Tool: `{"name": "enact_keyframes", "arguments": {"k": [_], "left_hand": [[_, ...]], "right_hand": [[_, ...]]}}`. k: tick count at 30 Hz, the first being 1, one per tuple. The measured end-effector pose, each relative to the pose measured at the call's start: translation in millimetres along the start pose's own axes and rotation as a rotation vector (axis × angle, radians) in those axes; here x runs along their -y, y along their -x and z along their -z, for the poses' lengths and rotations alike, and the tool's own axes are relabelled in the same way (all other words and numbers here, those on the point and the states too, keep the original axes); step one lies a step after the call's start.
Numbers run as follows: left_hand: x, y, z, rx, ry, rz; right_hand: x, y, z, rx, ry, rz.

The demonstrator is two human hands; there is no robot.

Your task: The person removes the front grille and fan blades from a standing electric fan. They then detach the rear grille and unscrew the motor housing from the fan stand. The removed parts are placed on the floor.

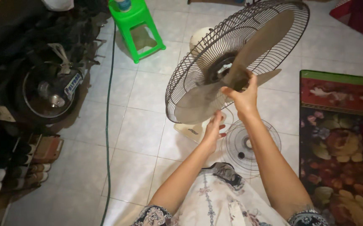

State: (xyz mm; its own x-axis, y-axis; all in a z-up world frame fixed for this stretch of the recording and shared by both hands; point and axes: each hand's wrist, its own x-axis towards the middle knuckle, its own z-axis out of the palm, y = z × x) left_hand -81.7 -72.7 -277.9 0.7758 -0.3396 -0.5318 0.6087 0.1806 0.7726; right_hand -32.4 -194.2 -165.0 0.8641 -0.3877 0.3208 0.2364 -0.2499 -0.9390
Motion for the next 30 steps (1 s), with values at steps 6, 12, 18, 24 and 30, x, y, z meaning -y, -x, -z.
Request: {"name": "enact_keyframes", "arguments": {"k": [6,12,18,24,30], "left_hand": [[38,-27,41,-0.190,-0.471,-0.340],[42,-80,72,-0.398,-0.708,-0.628],[40,-98,81,-0.297,-0.685,-0.651],[35,-97,90,-0.231,-0.675,-0.611],[36,-77,103,-0.191,-0.665,-0.560]], "right_hand": [[28,-3,4,-0.068,-0.448,-0.584],[40,-6,13,0.010,-0.404,-0.585],[37,3,25,0.062,-0.295,-0.474],[26,5,32,0.089,-0.327,-0.451],[18,5,29,0.057,-0.287,-0.453]]}}
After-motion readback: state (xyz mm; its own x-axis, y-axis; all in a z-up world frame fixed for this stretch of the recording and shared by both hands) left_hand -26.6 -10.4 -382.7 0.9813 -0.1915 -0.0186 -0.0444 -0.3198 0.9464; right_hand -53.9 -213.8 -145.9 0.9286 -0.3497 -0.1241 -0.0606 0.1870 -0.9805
